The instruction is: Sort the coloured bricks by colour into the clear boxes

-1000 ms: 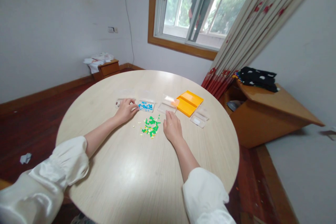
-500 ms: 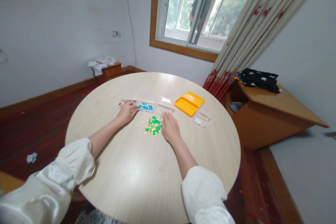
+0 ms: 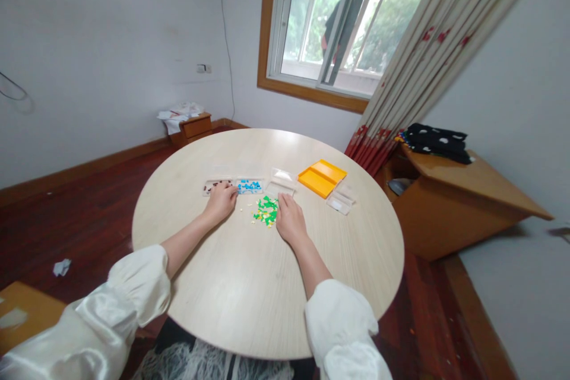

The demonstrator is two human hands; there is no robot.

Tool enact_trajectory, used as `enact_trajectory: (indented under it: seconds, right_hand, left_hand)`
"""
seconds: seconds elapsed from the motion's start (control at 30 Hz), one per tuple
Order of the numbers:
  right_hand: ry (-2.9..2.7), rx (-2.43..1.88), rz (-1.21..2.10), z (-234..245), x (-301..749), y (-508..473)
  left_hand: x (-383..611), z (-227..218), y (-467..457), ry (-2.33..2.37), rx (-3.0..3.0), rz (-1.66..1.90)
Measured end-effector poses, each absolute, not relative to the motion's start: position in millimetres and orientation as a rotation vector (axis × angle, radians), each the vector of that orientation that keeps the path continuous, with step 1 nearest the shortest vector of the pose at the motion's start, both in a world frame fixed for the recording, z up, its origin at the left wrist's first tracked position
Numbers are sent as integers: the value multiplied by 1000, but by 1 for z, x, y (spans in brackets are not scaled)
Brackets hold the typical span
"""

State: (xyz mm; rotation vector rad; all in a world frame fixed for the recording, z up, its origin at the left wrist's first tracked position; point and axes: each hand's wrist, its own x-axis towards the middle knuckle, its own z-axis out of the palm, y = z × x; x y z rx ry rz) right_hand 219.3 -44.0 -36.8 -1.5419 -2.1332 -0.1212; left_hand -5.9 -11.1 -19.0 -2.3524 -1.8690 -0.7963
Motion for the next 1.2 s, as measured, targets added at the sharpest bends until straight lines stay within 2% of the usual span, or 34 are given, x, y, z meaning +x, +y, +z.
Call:
enact_trajectory:
  seconds: [0.17, 0.4, 0.7, 1.2]
  right_hand:
    - [-2097, -1544, -105, -36, 220, -43]
    - [-1960, -1326, 49, -22, 226, -52]
    - [-2156, -1183, 292, -12, 234, -55]
    - [-2182, -1374, 411, 5, 246, -59]
  left_hand:
    - [-5, -20, -11, -1878, -2372, -849]
    - [-4, -15, -17, -1856, -2283, -914]
    - [8, -6, -24, -1683, -2511, -987]
    - [26, 7, -5, -1450, -2852, -892]
